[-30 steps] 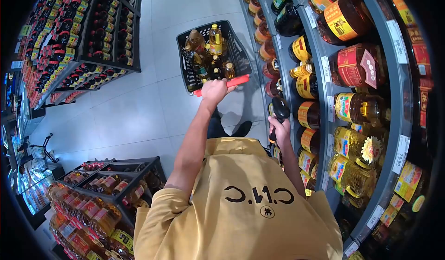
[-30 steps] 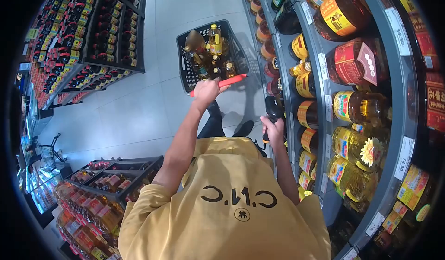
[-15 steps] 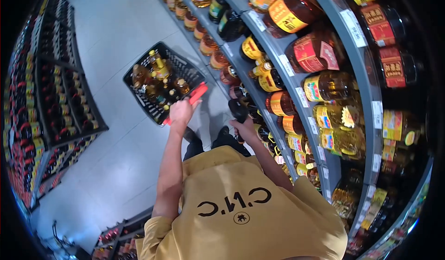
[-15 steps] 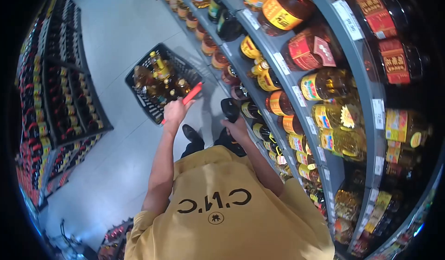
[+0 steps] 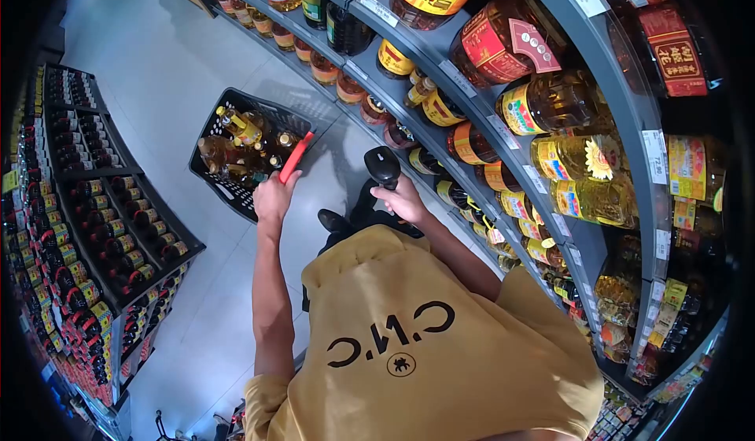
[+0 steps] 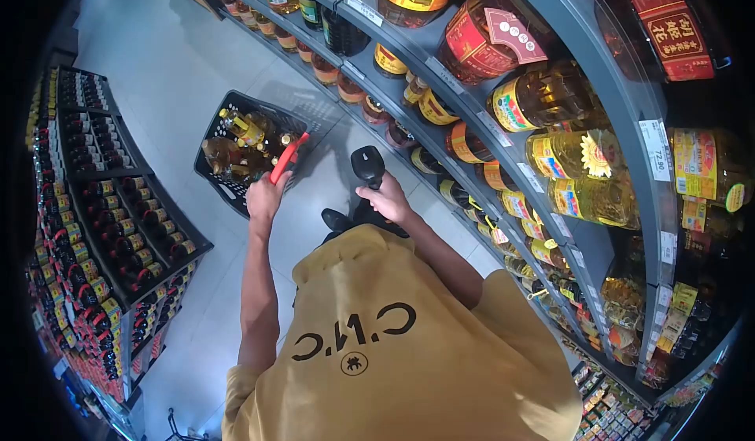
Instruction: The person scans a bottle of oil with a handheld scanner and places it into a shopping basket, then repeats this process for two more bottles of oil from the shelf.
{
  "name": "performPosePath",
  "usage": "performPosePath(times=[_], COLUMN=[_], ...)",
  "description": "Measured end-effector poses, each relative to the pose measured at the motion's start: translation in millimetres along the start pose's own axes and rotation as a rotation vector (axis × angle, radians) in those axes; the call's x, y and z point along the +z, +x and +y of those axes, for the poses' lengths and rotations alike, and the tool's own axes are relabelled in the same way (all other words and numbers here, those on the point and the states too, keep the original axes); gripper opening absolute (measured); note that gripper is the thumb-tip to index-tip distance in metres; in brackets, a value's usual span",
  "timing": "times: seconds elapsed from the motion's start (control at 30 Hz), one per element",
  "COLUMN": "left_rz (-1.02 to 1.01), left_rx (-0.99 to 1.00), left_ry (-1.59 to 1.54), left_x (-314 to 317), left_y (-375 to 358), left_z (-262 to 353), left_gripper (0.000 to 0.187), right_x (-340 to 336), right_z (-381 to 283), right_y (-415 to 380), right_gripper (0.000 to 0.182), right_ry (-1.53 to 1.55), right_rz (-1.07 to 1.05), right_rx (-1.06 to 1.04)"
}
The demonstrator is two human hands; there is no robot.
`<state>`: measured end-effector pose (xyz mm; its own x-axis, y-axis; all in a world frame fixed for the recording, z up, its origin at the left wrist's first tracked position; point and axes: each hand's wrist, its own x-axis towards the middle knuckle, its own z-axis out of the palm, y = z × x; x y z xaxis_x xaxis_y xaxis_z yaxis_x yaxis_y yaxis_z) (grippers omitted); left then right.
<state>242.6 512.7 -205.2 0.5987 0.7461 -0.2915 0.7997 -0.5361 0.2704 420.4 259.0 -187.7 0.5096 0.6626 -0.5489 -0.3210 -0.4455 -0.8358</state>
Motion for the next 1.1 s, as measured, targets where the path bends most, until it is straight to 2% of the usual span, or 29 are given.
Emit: performPosePath(times=[0.3, 0.5, 0.57, 0.63, 0.67, 0.87, 0.9, 1.1], left_rz=[0.032, 0.033, 0.009, 0.048, 0.032, 0.036, 0.014, -0.044], left_rx=[-0.019, -0.024, -0.028, -0.015, -0.028, -0.013, -0.014, 0.027], left_ry=[0.037, 0.041, 0.042, 0.031, 0.029, -0.028, -0.045, -0.099], left_x=[5.0, 8.0, 8.0, 6.5, 5.9, 4.5, 3.5, 1.7], left_y=[2.8, 2.9, 4.3, 2.6, 1.8, 2.3, 2.8, 1.8], left_z=[-6.8, -3.8, -5.6, -3.2, -2.3, -2.9, -2.8, -7.9], left_gripper=[0.064, 0.064, 0.064, 0.062, 0.061, 0.058, 0.058, 0.055], right_x=[-35.2, -41.1, -38.9, -35.9, -30.7, 0.6, 7.0, 25.4], right_z=[8.1, 10.3, 12.7, 12.9, 14.2, -24.8, -19.8, -9.4], right_y=[33.9, 41.4, 43.2, 46.3, 48.7, 48.5, 51.7, 62.1], right_gripper=[0.034, 0.045, 0.043, 0.043, 0.044, 0.044, 0.044, 0.040], right_ry=[0.053, 0.036, 0.089, 0.027, 0.005, 0.147, 0.136, 0.198], right_rz=[-0.052, 0.015, 0.004, 0.011, 0.044, 0.028, 0.041, 0.138], right_rx=[-0.023, -0.005, -0.074, 0.020, -0.069, 0.000, -0.095, -0.250])
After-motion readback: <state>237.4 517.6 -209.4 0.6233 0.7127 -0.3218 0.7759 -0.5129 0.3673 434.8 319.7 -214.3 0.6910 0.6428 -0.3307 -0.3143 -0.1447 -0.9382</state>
